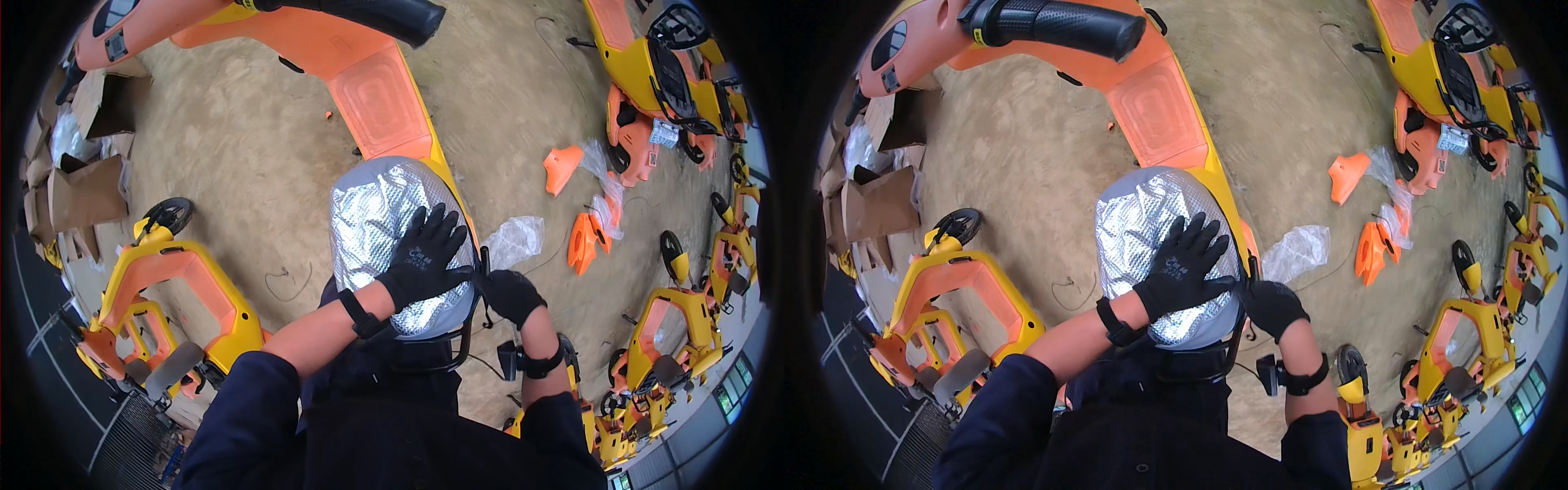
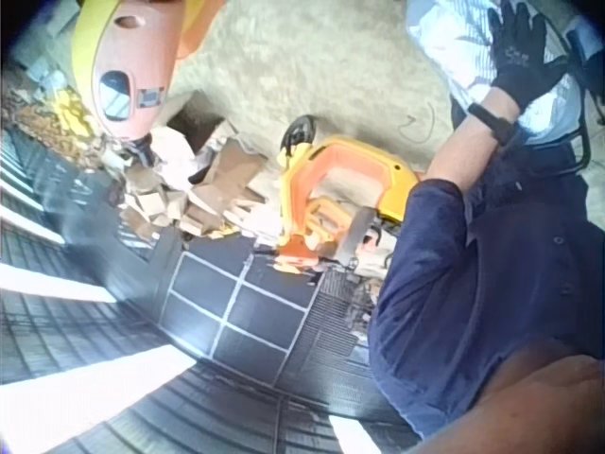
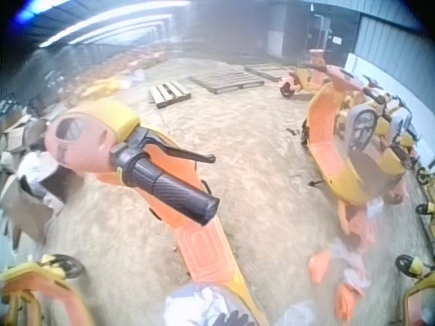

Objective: The person handles a silver cover on the seat of an orange scooter, opens the seat to look inside the compartment, and then closes it.

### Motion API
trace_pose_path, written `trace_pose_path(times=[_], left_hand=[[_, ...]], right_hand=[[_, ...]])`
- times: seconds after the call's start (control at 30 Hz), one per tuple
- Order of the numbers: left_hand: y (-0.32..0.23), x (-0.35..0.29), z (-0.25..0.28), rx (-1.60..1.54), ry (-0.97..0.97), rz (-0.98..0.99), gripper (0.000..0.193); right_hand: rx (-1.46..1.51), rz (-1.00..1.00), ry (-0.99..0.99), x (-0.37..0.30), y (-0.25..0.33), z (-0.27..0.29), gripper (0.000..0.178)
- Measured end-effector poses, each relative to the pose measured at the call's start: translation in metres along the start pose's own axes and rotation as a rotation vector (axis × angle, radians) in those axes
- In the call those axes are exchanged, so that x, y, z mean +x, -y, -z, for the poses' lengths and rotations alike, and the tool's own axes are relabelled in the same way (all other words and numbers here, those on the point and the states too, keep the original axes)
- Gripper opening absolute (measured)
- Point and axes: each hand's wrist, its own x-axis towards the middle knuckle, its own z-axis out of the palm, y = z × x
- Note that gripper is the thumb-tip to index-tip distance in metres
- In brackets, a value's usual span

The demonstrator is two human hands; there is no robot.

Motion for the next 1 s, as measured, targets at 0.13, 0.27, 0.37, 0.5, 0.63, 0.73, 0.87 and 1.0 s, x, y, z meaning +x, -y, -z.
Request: trace_pose_path(times=[0.13, 0.27, 0.37, 0.5, 0.63, 0.73, 0.87, 1.0], left_hand=[[0.003, 0.002, -0.001, -0.057, -0.018, 0.003, 0.056], [0.004, 0.001, 0.005, -0.068, -0.022, 0.027, 0.056], [0.009, -0.003, 0.004, -0.100, 0.005, 0.053, 0.058], [0.002, 0.005, -0.002, -0.175, -0.014, 0.024, 0.061], [0.011, -0.003, 0.004, -0.229, 0.020, -0.001, 0.060], [0.018, -0.010, 0.007, -0.332, 0.013, -0.018, 0.054], [0.019, -0.009, 0.006, -0.511, 0.007, 0.001, 0.048], [0.021, -0.009, 0.005, -0.592, -0.028, 0.009, 0.048]], right_hand=[[-0.030, -0.134, -0.015, 0.008, 0.004, 0.026, 0.033], [0.175, -0.310, -0.249, -0.037, -0.040, 0.067, 0.053], [1.028, -0.354, -0.327, -0.003, -0.020, 0.059, 0.045], [0.927, 0.045, -0.255, 0.108, -0.033, 0.011, 0.037], [0.095, -0.032, -0.226, 0.147, 0.018, 0.021, 0.040], [0.320, -0.153, -0.131, 0.150, 0.040, 0.032, 0.043], [0.041, 0.122, -0.122, 0.150, 0.029, 0.033, 0.041], [-0.410, 0.184, -0.332, 0.159, 0.020, 0.019, 0.026]])
